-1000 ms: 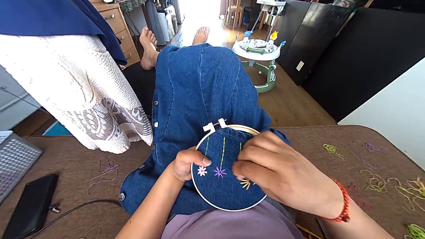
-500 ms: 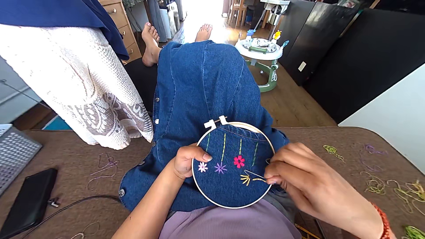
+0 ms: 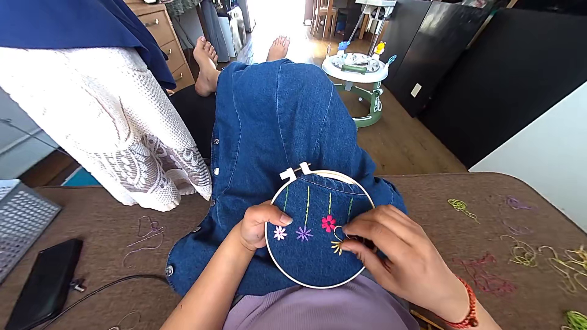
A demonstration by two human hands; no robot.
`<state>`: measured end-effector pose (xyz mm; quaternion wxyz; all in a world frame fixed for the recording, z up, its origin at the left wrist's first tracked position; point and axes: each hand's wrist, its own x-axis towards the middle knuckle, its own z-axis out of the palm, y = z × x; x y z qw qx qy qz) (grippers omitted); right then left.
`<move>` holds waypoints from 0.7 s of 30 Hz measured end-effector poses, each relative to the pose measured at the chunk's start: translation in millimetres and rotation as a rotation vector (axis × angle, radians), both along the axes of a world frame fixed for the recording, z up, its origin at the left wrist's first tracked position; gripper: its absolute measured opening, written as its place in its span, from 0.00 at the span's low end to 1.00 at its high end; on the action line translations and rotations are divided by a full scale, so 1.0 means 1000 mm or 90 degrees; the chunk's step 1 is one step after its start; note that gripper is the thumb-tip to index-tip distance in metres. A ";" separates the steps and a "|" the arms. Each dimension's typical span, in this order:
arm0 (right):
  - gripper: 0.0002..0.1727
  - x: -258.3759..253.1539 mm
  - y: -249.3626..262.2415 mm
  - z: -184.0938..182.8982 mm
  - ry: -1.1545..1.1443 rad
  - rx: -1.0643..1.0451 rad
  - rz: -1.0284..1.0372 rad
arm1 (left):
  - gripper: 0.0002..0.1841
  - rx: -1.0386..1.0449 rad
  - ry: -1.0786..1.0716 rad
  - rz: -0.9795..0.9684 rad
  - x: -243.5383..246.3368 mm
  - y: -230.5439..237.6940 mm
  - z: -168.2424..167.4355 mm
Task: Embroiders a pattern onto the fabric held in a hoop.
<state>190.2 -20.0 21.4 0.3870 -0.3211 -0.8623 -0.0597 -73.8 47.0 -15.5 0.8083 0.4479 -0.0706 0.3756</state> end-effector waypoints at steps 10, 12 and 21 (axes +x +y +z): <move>0.11 -0.032 0.002 0.032 0.022 -0.169 0.002 | 0.16 0.006 0.034 -0.007 0.001 -0.001 0.003; 0.12 -0.036 0.004 0.046 0.071 -0.230 0.088 | 0.16 0.002 0.045 -0.019 0.000 0.000 0.003; 0.09 -0.045 0.036 0.132 0.198 -0.405 0.240 | 0.15 -0.028 0.065 -0.021 0.001 -0.001 0.005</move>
